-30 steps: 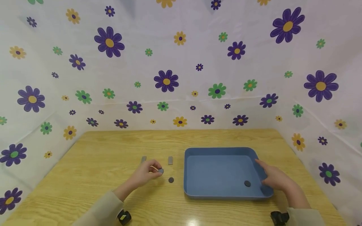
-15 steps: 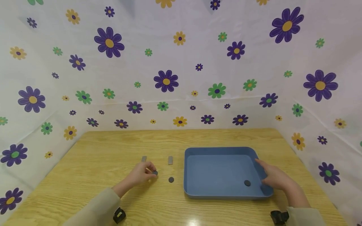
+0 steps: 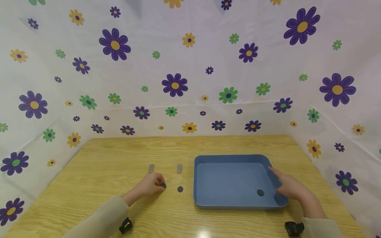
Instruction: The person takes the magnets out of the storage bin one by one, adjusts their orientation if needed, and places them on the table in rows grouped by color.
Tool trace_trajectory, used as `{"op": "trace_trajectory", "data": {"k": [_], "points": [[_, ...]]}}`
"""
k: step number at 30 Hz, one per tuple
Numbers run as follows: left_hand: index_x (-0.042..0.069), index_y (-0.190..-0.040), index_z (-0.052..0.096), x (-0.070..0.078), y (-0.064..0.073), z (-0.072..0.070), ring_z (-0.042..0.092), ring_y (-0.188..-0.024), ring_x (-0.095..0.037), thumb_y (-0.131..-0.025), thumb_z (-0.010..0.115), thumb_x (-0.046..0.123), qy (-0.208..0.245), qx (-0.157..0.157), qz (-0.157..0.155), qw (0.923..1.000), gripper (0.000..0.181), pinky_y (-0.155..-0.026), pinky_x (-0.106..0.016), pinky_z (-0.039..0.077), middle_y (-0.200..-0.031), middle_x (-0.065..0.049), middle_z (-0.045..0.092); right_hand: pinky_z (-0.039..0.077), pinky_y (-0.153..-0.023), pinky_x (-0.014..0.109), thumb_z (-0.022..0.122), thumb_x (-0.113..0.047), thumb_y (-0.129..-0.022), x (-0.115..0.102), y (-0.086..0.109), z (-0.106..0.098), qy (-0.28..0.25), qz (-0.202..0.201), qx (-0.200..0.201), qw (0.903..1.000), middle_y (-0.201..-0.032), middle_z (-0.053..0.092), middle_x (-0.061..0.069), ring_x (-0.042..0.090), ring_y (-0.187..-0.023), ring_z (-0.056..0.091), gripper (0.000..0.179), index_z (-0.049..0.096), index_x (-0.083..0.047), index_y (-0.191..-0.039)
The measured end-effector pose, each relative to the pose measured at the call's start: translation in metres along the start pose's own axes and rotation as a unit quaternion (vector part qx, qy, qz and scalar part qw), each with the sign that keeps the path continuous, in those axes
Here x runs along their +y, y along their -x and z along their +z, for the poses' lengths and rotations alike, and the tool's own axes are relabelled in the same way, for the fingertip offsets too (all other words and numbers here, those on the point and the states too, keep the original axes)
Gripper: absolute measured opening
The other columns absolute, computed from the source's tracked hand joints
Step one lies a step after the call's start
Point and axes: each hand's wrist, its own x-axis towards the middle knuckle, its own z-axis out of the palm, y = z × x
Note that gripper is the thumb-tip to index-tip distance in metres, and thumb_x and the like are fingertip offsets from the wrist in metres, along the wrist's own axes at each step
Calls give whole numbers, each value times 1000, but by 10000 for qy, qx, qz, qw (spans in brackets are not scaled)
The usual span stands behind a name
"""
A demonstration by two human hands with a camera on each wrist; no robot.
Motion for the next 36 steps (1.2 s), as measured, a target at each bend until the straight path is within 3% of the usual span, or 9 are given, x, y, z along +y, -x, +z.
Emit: {"op": "trace_trajectory", "data": {"k": [18,25,31,36], "points": [[4,-77,60,6,-1,-1,52,-71,-14,-73,68,-1,-254,-80,44,9996,10,-62,-29,44,-75,-1,56,36,-61,35,59,10,-67,1,-1,-1,-12,15,37,10000,-124,22,45,31,-84,47,74,21,16,-130],[1,-85,60,8,1,-5,58,-78,-22,-76,67,0,5,-66,-50,10000,11,-64,-33,47,-86,-8,59,34,-48,29,56,13,-68,-1,2,1,-365,50,-32,9993,-126,17,45,19,-57,44,75,18,15,-132],[-1,-93,58,11,0,-8,59,-80,-24,-79,64,2,328,-79,-133,9993,15,-62,-31,48,-94,-12,57,34,-49,29,57,12,-68,-1,2,2,-294,33,-7,9996,-126,18,45,19,-61,45,75,19,16,-132],[-2,-94,58,22,-3,-10,58,-76,-22,-80,63,3,450,44,74,9990,15,-59,-28,48,-95,-13,56,32,-46,28,56,13,-68,-1,3,2,-310,3,60,9995,-125,20,45,15,-51,37,74,20,15,-132]]}}
